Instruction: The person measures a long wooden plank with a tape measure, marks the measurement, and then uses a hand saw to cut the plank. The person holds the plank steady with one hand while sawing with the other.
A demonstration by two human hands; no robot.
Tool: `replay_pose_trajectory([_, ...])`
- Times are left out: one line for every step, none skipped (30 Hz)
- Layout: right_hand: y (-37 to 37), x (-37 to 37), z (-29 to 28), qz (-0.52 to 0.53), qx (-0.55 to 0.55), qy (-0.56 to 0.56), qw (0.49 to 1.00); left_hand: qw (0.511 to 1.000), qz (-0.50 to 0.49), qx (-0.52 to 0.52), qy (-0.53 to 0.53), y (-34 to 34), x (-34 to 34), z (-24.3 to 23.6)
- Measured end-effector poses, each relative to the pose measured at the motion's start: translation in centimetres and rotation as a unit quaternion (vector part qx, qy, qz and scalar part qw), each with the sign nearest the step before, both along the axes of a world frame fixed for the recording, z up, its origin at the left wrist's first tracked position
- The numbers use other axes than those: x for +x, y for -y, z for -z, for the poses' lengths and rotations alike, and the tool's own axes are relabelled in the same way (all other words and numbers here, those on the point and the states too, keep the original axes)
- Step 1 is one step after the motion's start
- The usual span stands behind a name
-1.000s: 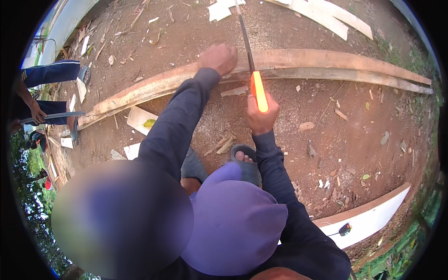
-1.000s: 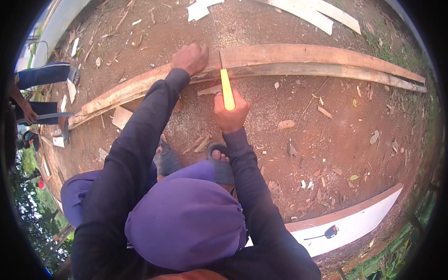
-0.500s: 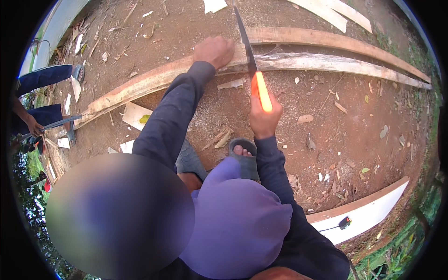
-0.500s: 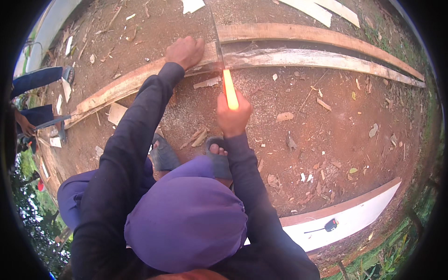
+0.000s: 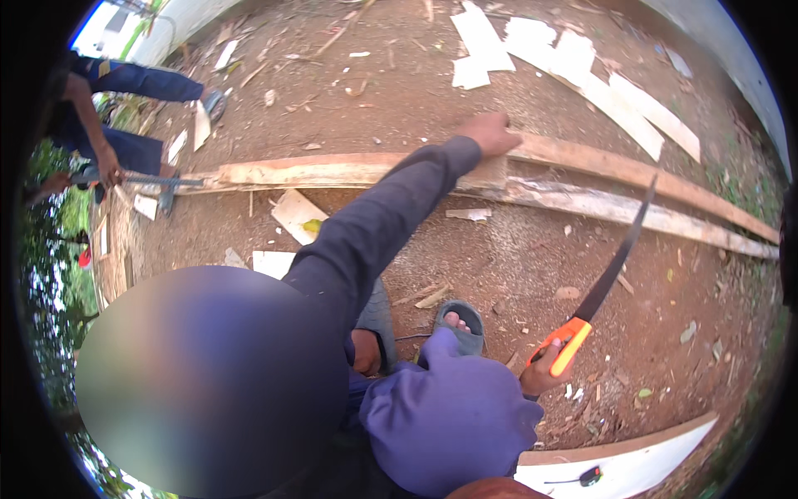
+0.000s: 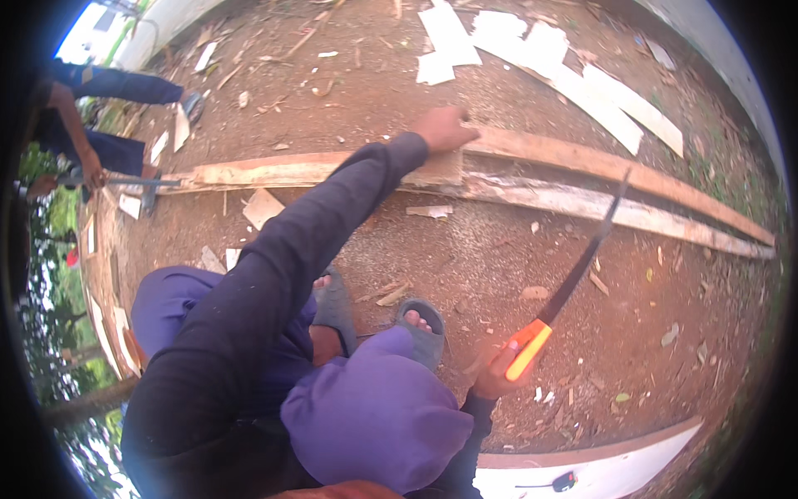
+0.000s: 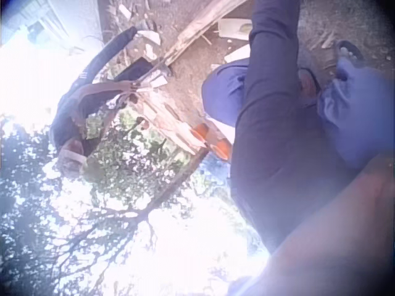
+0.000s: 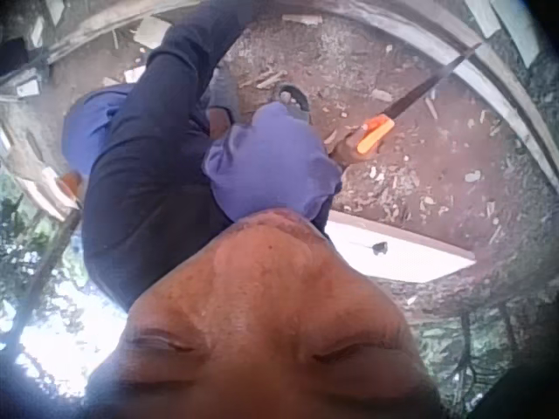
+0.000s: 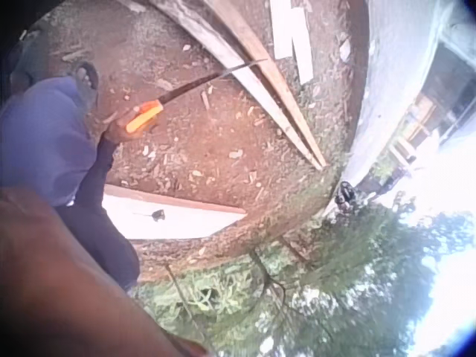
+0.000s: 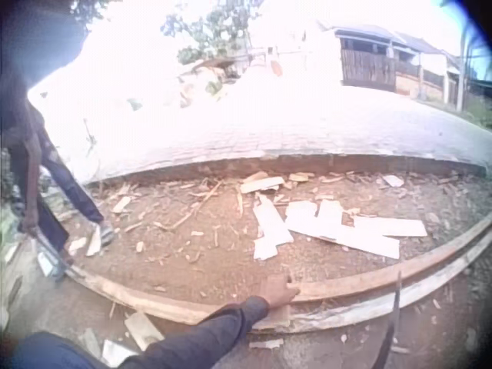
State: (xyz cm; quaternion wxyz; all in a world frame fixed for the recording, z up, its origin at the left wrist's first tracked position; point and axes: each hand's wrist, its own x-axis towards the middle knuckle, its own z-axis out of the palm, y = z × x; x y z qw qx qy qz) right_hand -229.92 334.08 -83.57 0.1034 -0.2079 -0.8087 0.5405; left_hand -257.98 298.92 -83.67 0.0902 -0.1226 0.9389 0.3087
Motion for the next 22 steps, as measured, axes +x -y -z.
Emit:
replay_pose_trajectory([-0.4, 0.2, 0.0, 0.023, 0.003, 0.004, 1.000, 0.999, 0.032, 0.010, 0.013, -2.2, -1.6, -0.9])
replay_pose_trajectory([-0.3, 0.2, 0.1, 0.043, 0.003, 0.007, 0.999, 0.998, 0.050, 0.005, 0.042, -3.4, -3.1, -0.8])
replay_pose_trajectory([-0.3, 0.6, 0.4, 0.050, -0.016, 0.009, 0.999, 0.997, 0.051, 0.005, 0.056, -4.7, -4.0, -0.2])
replay_pose_trajectory([-0.3, 1.4, 0.7, 0.058, -0.031, 0.014, 0.998, 0.995, 0.064, -0.029, 0.066, -5.2, -4.4, 0.8])
replay_pose_trajectory([-0.3, 2.1, 1.6, 0.082, -0.031, 0.016, 0.996, 0.992, 0.077, -0.060, 0.078, -5.2, -4.2, 1.6])
replay_pose_trajectory([-0.7, 2.7, 2.4, 0.109, -0.029, 0.014, 0.993, 0.988, 0.092, -0.103, 0.075, -5.3, -4.2, 2.5])
replay_pose_trajectory([-0.8, 3.1, 2.9, 0.160, -0.012, 0.006, 0.987, 0.980, 0.115, -0.144, 0.070, -6.1, -4.3, 3.0])
replay_pose_trajectory([-1.1, 3.4, 3.3, 0.178, -0.012, 0.001, 0.984, 0.970, 0.140, -0.186, 0.066, -6.6, -4.6, 3.4])
replay_pose_trajectory([-1.4, 3.6, 3.7, 0.170, -0.023, 0.004, 0.985, 0.966, 0.153, -0.195, 0.075, -6.9, -5.2, 3.8])
replay_pose_trajectory([-1.1, 3.5, 3.1, 0.160, -0.031, 0.010, 0.987, 0.961, 0.166, -0.204, 0.089, -7.0, -5.2, 4.1])
replay_pose_trajectory([-0.9, 3.4, 2.5, 0.149, -0.037, 0.013, 0.988, 0.955, 0.180, -0.213, 0.103, -7.0, -5.3, 4.6])
replay_pose_trajectory([-0.2, 3.4, 2.1, 0.144, -0.043, 0.017, 0.989, 0.951, 0.190, -0.224, 0.091, -6.6, -5.5, 5.5])
replay_pose_trajectory([-0.1, 3.3, 1.6, 0.135, -0.049, 0.023, 0.989, 0.948, 0.197, -0.236, 0.080, -5.8, -5.4, 6.0])
replay_pose_trajectory([0.3, 3.6, 1.3, 0.130, -0.056, 0.032, 0.989, 0.944, 0.204, -0.250, 0.070, -5.1, -5.3, 6.4])
replay_pose_trajectory([0.9, 4.2, 1.0, 0.127, -0.064, 0.040, 0.989, 0.937, 0.222, -0.259, 0.076, -4.1, -5.1, 6.7])
replay_pose_trajectory([0.1, 4.0, 0.9, 0.144, -0.061, 0.039, 0.987, 0.929, 0.255, -0.258, 0.065, -5.6, -6.1, 5.4])
replay_pose_trajectory([-1.0, 3.9, 0.5, 0.160, -0.061, 0.040, 0.984, 0.920, 0.289, -0.260, 0.054, -6.9, -6.8, 3.9])
replay_pose_trajectory([-2.0, 4.1, -0.1, 0.173, -0.066, 0.046, 0.982, 0.918, 0.299, -0.258, 0.046, -8.1, -7.3, 3.2])
replay_pose_trajectory([-3.2, 4.4, -0.9, 0.186, -0.073, 0.055, 0.978, 0.914, 0.317, -0.251, 0.036, -9.7, -7.7, 2.9])
replay_pose_trajectory([-3.9, 5.3, -1.9, 0.196, -0.077, 0.067, 0.975, 0.908, 0.344, -0.234, 0.037, -9.0, -8.0, 4.1])
replay_pose_trajectory([-3.7, 6.2, -3.1, 0.224, -0.068, 0.071, 0.970, 0.919, 0.343, -0.194, -0.016, -7.5, -7.7, 5.3])
replay_pose_trajectory([-5.6, 8.9, -4.7, 0.302, -0.018, 0.056, 0.951, 0.919, 0.357, -0.166, 0.013, -9.2, -6.9, 2.3])
